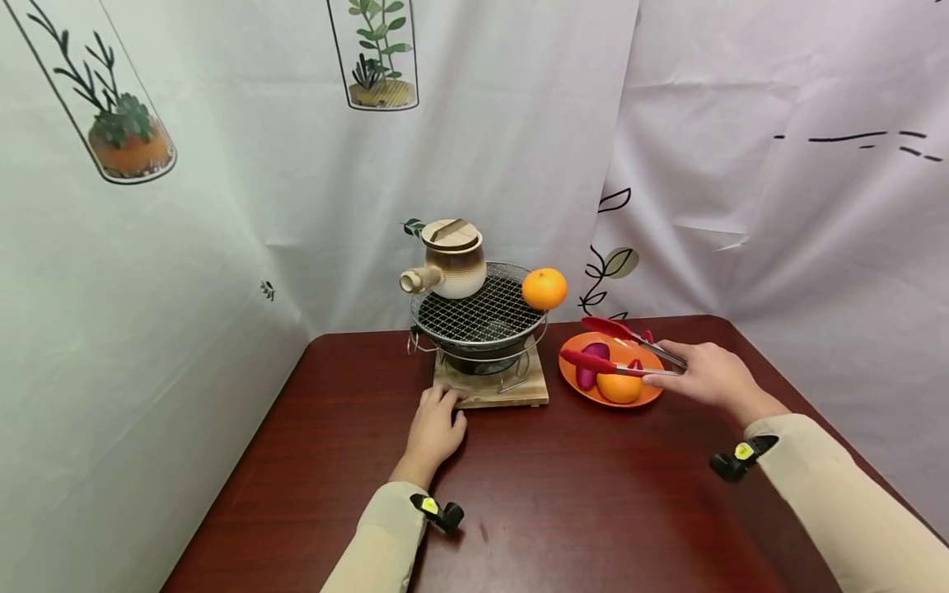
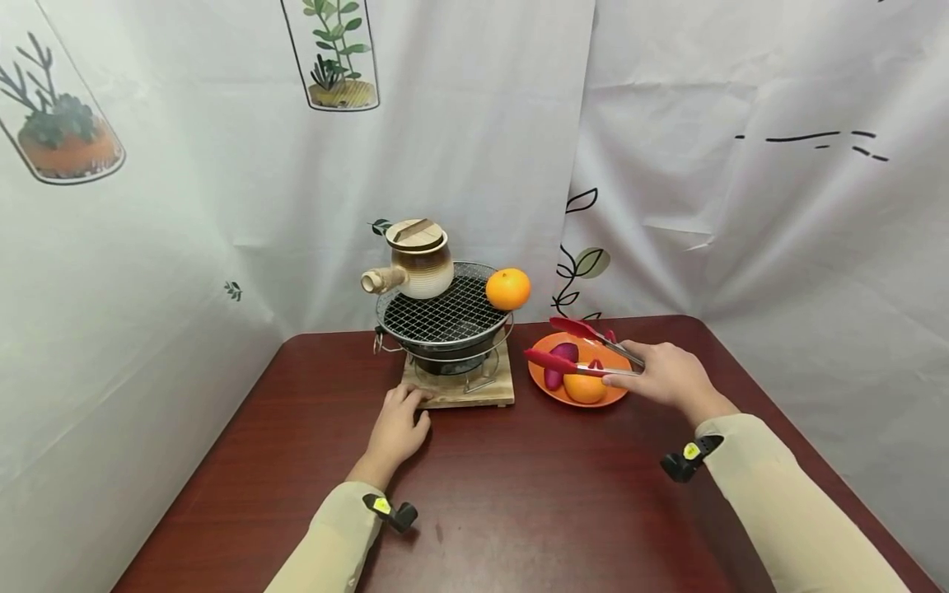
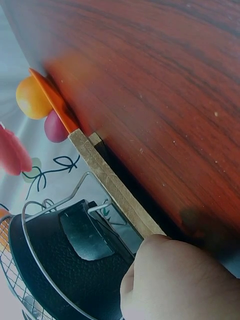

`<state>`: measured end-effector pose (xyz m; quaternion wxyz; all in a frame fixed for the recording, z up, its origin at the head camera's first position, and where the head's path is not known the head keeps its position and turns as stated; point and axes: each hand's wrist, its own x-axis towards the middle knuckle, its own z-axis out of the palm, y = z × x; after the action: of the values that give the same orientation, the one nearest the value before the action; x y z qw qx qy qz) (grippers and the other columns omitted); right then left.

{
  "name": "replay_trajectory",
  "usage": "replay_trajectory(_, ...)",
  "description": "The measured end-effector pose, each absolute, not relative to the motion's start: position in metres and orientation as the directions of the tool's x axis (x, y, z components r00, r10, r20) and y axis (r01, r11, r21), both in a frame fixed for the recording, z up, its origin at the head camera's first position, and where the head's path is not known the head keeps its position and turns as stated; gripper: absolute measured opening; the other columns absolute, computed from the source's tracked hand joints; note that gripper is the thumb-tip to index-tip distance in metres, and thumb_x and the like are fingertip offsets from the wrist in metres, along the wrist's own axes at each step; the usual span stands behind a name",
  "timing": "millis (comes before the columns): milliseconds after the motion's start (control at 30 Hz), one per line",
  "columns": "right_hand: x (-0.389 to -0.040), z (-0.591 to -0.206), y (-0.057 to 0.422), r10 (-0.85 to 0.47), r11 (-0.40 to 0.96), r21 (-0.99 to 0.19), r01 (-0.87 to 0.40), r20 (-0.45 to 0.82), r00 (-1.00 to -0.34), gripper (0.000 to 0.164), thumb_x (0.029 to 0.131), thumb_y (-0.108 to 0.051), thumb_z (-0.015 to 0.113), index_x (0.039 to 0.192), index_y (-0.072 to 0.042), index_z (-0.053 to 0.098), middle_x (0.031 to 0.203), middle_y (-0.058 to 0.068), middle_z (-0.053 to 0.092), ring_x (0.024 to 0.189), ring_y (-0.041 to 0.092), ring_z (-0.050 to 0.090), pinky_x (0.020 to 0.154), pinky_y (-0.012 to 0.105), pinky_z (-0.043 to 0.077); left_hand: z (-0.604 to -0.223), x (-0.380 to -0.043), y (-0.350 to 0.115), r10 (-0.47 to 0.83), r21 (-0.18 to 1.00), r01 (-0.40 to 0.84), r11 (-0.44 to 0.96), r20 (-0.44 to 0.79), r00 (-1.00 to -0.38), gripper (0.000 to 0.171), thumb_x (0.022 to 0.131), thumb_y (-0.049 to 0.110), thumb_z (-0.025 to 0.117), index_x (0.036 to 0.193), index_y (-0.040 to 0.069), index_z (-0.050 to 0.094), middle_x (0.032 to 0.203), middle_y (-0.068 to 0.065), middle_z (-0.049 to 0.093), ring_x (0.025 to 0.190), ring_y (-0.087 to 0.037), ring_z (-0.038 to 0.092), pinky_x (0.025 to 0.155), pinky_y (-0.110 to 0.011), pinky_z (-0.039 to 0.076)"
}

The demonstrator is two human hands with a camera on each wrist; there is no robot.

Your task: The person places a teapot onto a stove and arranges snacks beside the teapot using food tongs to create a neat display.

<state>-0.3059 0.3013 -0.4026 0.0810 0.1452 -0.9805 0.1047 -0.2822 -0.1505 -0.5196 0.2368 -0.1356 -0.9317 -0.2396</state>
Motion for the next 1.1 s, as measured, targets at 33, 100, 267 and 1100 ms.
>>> replay_trajectory(33, -0.305, -0.404, 0.302, -0.269, 0.936, -0.181, -0.302, 0.188, -0.945, 0.097, 0.081, -0.079, 0.06, 0.142, -0.004, 0.057, 0.117, 0.025, 0.069, 0.099, 0.038, 0.065, 0.076, 0.056, 0.055, -0.52, -0.282, -0.15, 0.138, 0.38, 0.364, 0.85, 0.506, -0.851, 0.024, 0.088, 0.008, 0.067, 0.111, 0.012, 0.071, 0.116, -0.009, 0.058, 0.116, -0.034, 0.052, 0.095, -0.048, 0.048)
replay_trajectory(100, -0.304, -0.407, 0.304, -0.271, 0.935, -0.181, -0.304, 0.183, -0.945, 0.097, 0.081, -0.078, 0.06, 0.142, -0.003, 0.057, 0.117, 0.025, 0.069, 0.099, 0.038, 0.065, 0.076, 0.056, 0.055, -0.52, -0.282, -0.15, 0.137, 0.381, 0.362, 0.851, 0.504, -0.853, 0.024, 0.088, 0.008, 0.067, 0.111, 0.012, 0.071, 0.116, -0.009, 0.058, 0.116, -0.035, 0.052, 0.095, -0.048, 0.048)
replay_trajectory(267, -0.3, -0.414, 0.31, -0.264, 0.938, -0.183, -0.294, 0.17, -0.949, 0.098, 0.08, -0.079, 0.06, 0.142, -0.003, 0.057, 0.118, 0.026, 0.068, 0.099, 0.039, 0.065, 0.075, 0.056, 0.055, -0.52, -0.28, -0.15, 0.137, 0.388, 0.365, 0.846, 0.504, -0.853, 0.024, 0.087, 0.008, 0.067, 0.111, 0.012, 0.071, 0.115, -0.009, 0.058, 0.116, -0.035, 0.052, 0.095, -0.049, 0.048)
replay_trajectory(1100, -0.29, -0.445, 0.327, -0.259, 0.936, -0.201, -0.289, 0.165, -0.952, 0.093, 0.081, -0.072, 0.067, 0.14, -0.001, 0.058, 0.114, 0.024, 0.07, 0.097, 0.037, 0.067, 0.072, 0.055, 0.055, -0.518, -0.281, -0.149, 0.134, 0.391, 0.362, 0.846, 0.502, -0.855, 0.024, 0.088, 0.008, 0.067, 0.111, 0.01, 0.071, 0.116, -0.01, 0.057, 0.116, -0.035, 0.052, 0.095, -0.048, 0.048)
